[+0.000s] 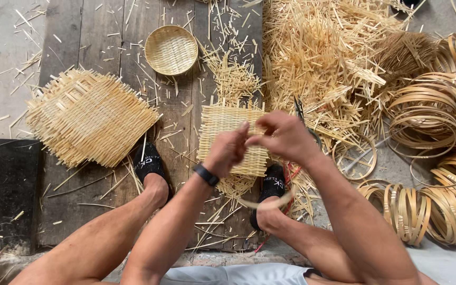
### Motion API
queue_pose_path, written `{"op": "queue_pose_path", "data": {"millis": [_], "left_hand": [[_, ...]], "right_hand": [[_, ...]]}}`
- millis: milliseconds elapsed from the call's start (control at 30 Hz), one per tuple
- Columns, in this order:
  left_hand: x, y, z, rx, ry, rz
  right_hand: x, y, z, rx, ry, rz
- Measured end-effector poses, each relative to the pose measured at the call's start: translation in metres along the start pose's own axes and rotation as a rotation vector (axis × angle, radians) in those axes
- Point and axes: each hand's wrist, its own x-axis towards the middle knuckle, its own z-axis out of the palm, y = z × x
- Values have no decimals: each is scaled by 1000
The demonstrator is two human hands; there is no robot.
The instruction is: The person sits on the floor of a bamboo craft workshop and assembles round woven bamboo trays. They press a woven bamboo mat over a round wooden mold, fit and press a bamboo rim ring around the edge, trim excess strips with scissors, then lift the finished basket off the mold and set it aside with completed trays.
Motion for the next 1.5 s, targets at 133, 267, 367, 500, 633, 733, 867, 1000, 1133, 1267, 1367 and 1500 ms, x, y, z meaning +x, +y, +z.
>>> {"op": "queue_pose_path", "data": {"millis": [133,267,367,500,633,733,867,1000,1133,1267,1367,1500], "left_hand": [[0,23,-33,-486,86,401],[-9,42,-43,-398,-12,242],[-14,51,-45,-93,-25,26],[-11,43,-41,39,42,-63],[-9,28,-46,-32,50,-83],[-4,18,-52,-99,37,-87],[9,0,-63,-261,276,31],[35,-29,-84,-129,459,188],[66,-58,-112,609,684,349],[92,-76,-132,976,747,180],[98,-86,-139,938,749,142],[103,-89,-145,913,737,122]], "right_hand": [[-11,23,-12,1032,185,513],[-24,47,18,1540,145,380],[-31,68,31,1511,72,423],[-32,82,49,1457,11,574],[-33,85,54,1419,35,540],[-34,86,51,1381,29,569],[-32,94,58,1083,214,647],[-24,123,91,707,363,770],[-15,168,131,494,351,791],[-16,194,157,290,304,783],[-21,197,162,278,304,835],[-22,193,159,303,341,833]]}}
